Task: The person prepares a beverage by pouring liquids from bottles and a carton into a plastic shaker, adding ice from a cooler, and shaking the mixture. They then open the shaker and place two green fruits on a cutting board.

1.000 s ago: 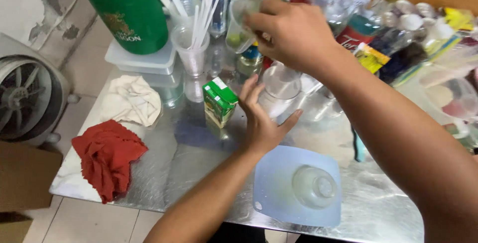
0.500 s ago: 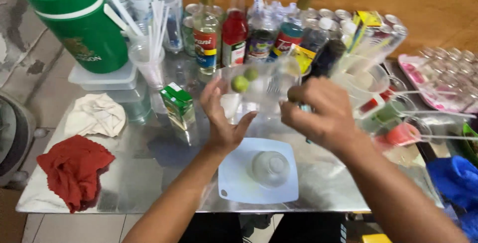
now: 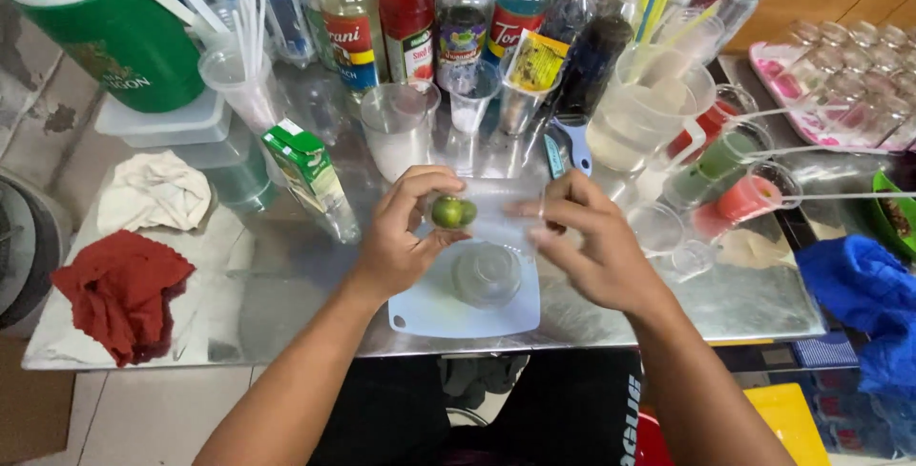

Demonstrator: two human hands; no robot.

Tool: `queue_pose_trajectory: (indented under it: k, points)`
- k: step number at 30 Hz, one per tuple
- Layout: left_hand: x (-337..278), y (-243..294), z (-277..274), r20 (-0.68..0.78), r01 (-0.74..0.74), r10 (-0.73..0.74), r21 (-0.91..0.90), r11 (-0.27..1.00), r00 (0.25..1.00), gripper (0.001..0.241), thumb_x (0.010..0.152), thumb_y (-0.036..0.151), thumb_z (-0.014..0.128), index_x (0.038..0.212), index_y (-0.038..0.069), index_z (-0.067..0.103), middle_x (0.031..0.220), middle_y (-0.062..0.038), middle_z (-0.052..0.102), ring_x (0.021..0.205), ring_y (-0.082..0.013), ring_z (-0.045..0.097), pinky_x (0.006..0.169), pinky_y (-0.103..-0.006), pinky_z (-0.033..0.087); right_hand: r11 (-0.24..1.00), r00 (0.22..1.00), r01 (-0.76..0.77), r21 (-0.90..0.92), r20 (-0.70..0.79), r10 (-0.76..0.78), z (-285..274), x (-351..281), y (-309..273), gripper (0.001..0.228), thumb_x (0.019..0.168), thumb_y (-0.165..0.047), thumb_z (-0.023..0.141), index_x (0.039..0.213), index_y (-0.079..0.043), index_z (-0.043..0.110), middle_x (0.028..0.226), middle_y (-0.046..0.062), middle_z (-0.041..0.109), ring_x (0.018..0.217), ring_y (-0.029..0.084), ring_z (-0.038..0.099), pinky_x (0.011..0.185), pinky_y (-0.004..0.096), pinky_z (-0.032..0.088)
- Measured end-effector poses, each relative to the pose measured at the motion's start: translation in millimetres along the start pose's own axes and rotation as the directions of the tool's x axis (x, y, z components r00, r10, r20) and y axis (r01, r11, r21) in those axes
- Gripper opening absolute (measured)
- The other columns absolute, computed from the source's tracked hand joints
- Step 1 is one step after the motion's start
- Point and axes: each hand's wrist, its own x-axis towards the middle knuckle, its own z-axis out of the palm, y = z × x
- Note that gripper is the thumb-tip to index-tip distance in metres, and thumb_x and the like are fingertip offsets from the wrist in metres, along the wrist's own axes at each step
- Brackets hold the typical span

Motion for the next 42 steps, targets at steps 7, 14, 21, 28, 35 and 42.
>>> queue_pose_trajectory:
  k: [7, 14, 21, 28, 35, 42]
  points:
    - [-4, 14, 8, 0.084, 0.095, -0.108, 0.144, 0.985, 0.991, 0.044, 0.083, 0.016, 0.085, 0.122, 0.010, 0.067, 0.115, -0.006, 0.067, 0.108, -0.0229, 0.068, 0.095, -0.0395, 0.057, 0.972, 0.970, -0.228, -0.061, 0.070, 0.232, 19, -7, -2, 0.039, 0.094, -0.014, 0.070, 0.132, -0.011, 0.070, 0.103, 0.021, 0.050, 0.074, 0.028, 0.057, 0.064, 0.040, 0.057]
    - [-26, 11, 21, 0.066, 0.345, -0.345, 0.019, 0.938, 0.936, 0.044, 0.088, 0.014, 0.081, 0.125, 0.011, 0.057, 0.121, -0.011, 0.068, 0.112, -0.0211, 0.068, 0.095, -0.0416, 0.058, 0.968, 0.971, -0.202, -0.151, 0.101, 0.219, 19, -6, 1, 0.033, 0.084, -0.009, 0.081, 0.116, -0.005, 0.074, 0.110, 0.022, 0.056, 0.074, 0.033, 0.068, 0.065, 0.042, 0.061]
    - [-53, -17, 10, -0.053, 0.421, -0.476, -0.388, 0.820, 0.878, 0.059, 0.081, 0.013, 0.086, 0.119, 0.012, 0.041, 0.125, -0.014, 0.067, 0.103, -0.0149, 0.067, 0.089, -0.0286, 0.057, 0.996, 0.973, -0.088, -0.018, -0.218, 0.082, -5, -15, 17, 0.030, 0.092, -0.015, 0.077, 0.116, -0.001, 0.066, 0.127, 0.020, 0.048, 0.106, 0.030, 0.062, 0.085, 0.039, 0.058]
    - [-69, -30, -27, -0.260, 0.495, -0.523, -0.170, 0.852, 0.812, 0.074, 0.074, 0.017, 0.091, 0.127, 0.009, 0.040, 0.122, -0.011, 0.061, 0.115, -0.0172, 0.059, 0.103, -0.0375, 0.051, 0.876, 0.864, -0.466, -0.126, -0.278, 0.420, 5, -59, 21, 0.033, 0.081, -0.004, 0.086, 0.106, 0.000, 0.064, 0.092, 0.013, 0.063, 0.072, 0.024, 0.065, 0.065, 0.034, 0.055]
    - [-71, -1, -32, -0.266, 0.560, -0.531, 0.043, 0.827, 0.805, 0.073, 0.078, 0.011, 0.089, 0.136, 0.004, 0.045, 0.123, -0.013, 0.062, 0.121, -0.0221, 0.060, 0.110, -0.0411, 0.046, 0.698, 0.857, -0.497, -0.516, -0.167, 0.487, 35, -86, 31, 0.026, 0.081, -0.001, 0.078, 0.107, -0.002, 0.075, 0.092, 0.013, 0.065, 0.072, 0.031, 0.073, 0.064, 0.038, 0.062]
    - [-77, 7, -28, -0.263, 0.577, -0.532, 0.135, 0.805, 0.805, 0.077, 0.080, 0.017, 0.089, 0.140, 0.001, 0.045, 0.124, -0.017, 0.063, 0.122, -0.0280, 0.062, 0.112, -0.0463, 0.044, 0.743, 0.890, -0.452, -0.493, -0.189, 0.415, 39, -95, 38, 0.039, 0.079, -0.003, 0.081, 0.118, -0.006, 0.075, 0.093, 0.010, 0.065, 0.075, 0.030, 0.072, 0.068, 0.040, 0.062]
